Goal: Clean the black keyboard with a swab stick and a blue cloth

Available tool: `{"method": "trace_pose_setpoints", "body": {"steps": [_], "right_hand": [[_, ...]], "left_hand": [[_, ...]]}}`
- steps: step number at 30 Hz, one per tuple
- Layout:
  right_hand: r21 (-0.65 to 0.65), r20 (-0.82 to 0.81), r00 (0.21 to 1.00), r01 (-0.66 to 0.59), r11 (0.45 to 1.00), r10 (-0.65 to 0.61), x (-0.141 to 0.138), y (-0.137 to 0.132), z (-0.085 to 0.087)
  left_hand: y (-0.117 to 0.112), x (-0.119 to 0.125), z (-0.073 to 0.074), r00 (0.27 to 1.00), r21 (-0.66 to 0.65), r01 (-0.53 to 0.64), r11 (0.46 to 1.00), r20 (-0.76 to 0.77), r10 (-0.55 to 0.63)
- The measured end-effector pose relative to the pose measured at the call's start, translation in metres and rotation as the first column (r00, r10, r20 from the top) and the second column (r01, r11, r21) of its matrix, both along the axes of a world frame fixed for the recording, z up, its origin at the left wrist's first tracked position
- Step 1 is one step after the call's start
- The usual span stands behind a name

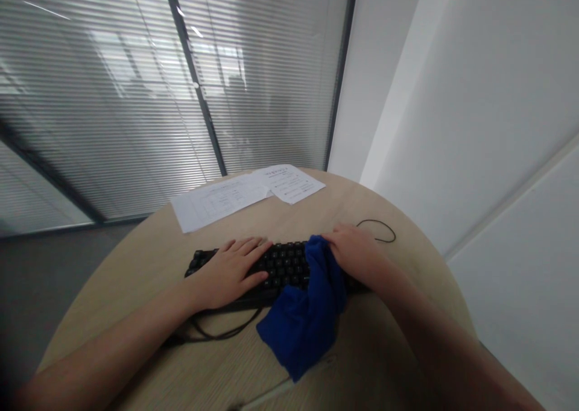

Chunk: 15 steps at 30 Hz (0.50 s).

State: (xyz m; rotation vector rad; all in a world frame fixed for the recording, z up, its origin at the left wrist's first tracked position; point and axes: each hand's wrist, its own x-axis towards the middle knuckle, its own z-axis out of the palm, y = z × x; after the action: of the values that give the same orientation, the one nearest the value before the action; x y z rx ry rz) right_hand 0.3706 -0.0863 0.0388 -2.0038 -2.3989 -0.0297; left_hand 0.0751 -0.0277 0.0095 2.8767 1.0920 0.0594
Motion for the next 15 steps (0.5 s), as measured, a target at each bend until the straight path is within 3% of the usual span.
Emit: {"method": "trace_pose_setpoints", "body": {"steps": [5, 15], "right_hand": [[-0.117, 0.066, 0.997, -0.036, 0.993, 0.043, -0.003, 0.000, -0.006], [-0.156, 0.077, 0.996, 0.050, 0.986, -0.039, -0.011, -0.003, -0.005]], "left_hand": [[0.001, -0.001, -0.001, 1.000, -0.011, -0.005, 1.000, 0.013, 0.006], [-0.001, 0.000, 0.001, 1.000, -0.004, 0.001, 1.000, -0.013, -0.001]]}}
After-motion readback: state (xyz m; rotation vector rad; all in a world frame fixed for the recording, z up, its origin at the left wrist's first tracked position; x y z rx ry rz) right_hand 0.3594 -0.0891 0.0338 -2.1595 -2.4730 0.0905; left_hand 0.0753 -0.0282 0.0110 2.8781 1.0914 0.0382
